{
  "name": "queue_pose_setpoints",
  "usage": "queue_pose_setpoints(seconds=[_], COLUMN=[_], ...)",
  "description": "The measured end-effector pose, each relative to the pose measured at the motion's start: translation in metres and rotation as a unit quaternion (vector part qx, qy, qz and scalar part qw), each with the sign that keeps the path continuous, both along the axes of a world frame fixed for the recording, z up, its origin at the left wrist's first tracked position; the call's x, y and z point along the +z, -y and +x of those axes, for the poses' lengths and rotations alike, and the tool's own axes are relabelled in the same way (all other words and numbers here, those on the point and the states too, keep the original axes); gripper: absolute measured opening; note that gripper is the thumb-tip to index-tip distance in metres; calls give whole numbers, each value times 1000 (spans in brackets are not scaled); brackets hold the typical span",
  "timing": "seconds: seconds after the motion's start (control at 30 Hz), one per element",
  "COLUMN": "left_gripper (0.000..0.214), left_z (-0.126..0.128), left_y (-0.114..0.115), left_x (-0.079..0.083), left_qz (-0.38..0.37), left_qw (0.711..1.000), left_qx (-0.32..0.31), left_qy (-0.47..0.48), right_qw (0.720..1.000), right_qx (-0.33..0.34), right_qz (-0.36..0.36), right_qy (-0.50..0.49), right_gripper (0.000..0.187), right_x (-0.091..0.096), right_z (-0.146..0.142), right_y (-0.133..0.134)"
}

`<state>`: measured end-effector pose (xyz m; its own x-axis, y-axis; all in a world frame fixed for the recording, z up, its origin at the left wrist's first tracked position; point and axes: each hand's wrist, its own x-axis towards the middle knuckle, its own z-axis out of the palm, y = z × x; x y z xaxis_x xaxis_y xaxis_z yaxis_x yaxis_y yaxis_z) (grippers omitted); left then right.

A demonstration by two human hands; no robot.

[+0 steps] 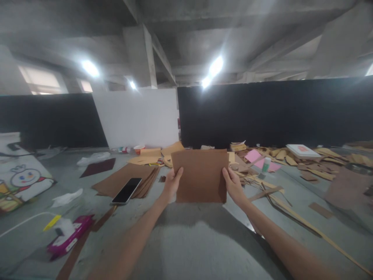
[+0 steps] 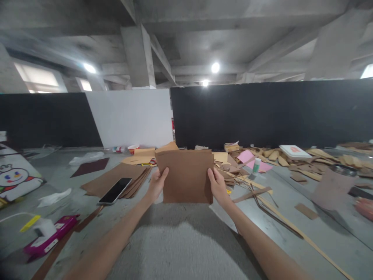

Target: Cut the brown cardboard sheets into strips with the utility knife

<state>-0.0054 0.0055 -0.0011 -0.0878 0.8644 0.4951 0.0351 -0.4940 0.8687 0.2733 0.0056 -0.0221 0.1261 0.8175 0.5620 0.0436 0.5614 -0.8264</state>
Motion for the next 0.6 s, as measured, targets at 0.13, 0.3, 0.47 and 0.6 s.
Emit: queue_pose_setpoints(seconds=[0.13, 0.3, 0.47, 0.6], left_gripper=[72, 72, 69, 66], left_z=[0, 1, -1, 1], left_y=[2, 6, 5, 6], left_x=[2, 5, 5, 4], left_qz=[3, 6, 8, 17], left_qw=[1000, 1000, 1000, 1000], left_qx=[4, 1, -3, -5], left_qy=[-13, -12, -18, -24], right_qw=[1000, 1000, 1000, 999], right_qx=[0, -2, -14, -22], right_qz=[-6, -1, 8, 17], right_qy=[5, 11, 20, 22], right_gripper=[68, 67, 65, 61], right_x=[-3, -5, -6, -7], right_z=[1, 2, 3, 3], right_y=[-1, -3, -4, -4])
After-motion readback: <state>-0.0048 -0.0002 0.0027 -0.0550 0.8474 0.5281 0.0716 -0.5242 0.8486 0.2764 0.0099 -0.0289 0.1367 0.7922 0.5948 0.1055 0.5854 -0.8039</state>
